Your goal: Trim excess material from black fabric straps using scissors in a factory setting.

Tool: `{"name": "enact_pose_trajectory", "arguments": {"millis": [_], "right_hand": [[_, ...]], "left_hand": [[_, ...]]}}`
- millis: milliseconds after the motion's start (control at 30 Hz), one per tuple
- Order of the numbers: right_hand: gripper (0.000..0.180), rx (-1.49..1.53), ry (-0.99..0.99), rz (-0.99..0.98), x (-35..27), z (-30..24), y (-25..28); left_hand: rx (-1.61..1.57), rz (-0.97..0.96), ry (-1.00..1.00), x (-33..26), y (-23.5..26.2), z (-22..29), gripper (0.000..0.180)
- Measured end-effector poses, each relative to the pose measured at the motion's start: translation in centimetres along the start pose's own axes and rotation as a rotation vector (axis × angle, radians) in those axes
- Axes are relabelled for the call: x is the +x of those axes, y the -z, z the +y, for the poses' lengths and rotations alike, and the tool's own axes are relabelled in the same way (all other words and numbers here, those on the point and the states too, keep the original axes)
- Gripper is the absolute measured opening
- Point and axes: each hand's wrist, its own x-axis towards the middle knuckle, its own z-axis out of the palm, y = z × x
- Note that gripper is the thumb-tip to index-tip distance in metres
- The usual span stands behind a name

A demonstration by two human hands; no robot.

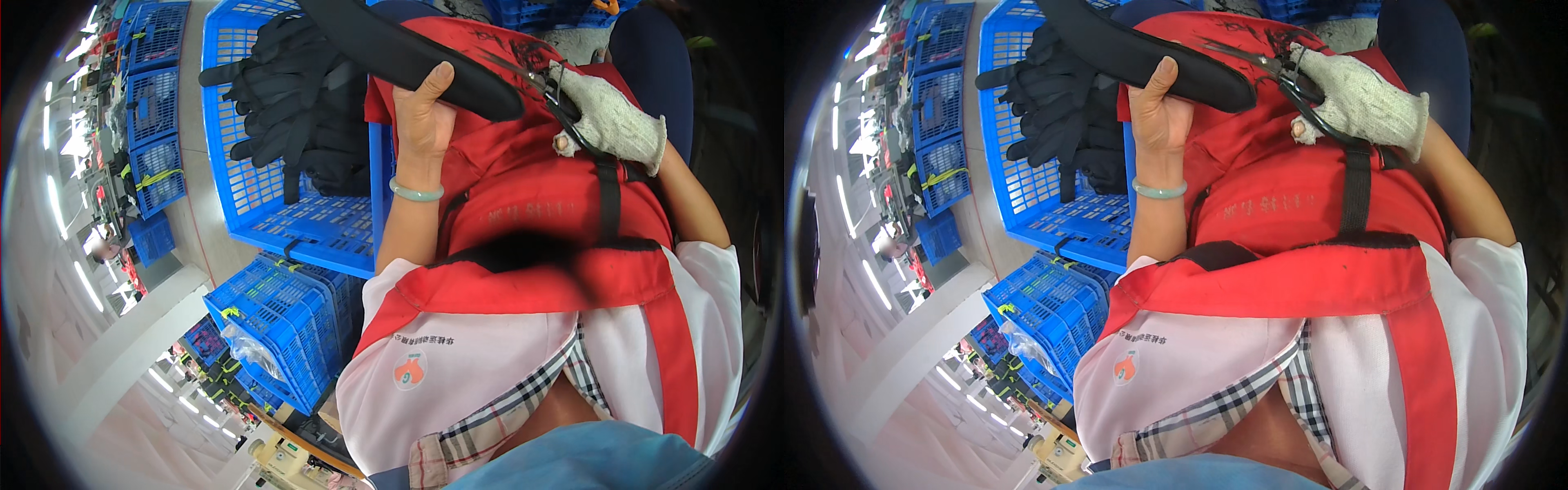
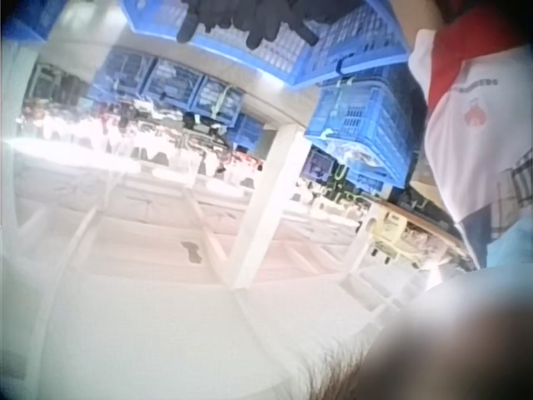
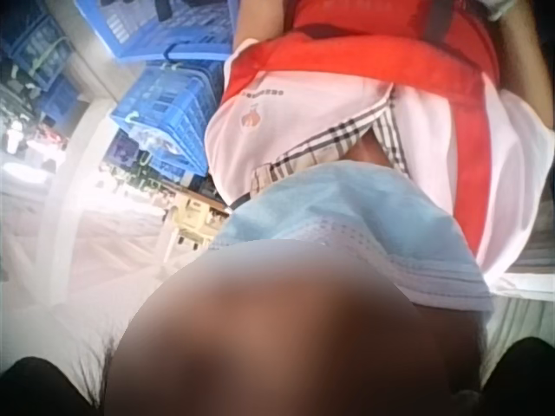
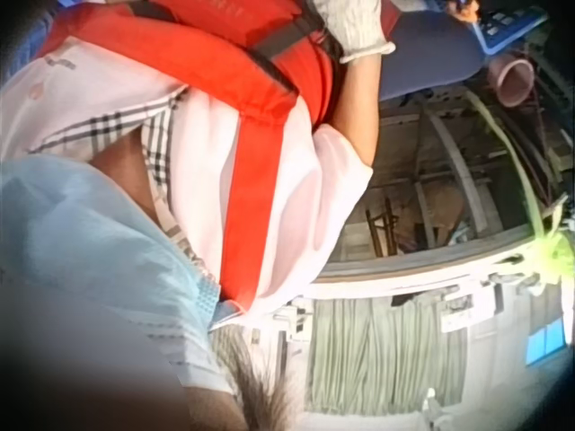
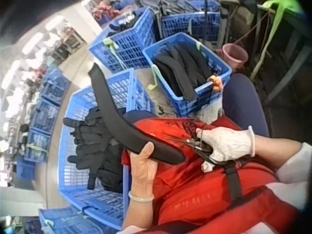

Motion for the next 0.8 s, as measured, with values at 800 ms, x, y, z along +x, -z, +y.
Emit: {"name": "enact_pose_trajectory", "arguments": {"millis": [800], "right_hand": [[0.038, -0.145, -0.114, 0.082, 1.3, 0.9, -1.2]], "left_hand": [[-0.029, 0.009, 0.046, 0.2, 0.1, -0.5, 0.03]]}}
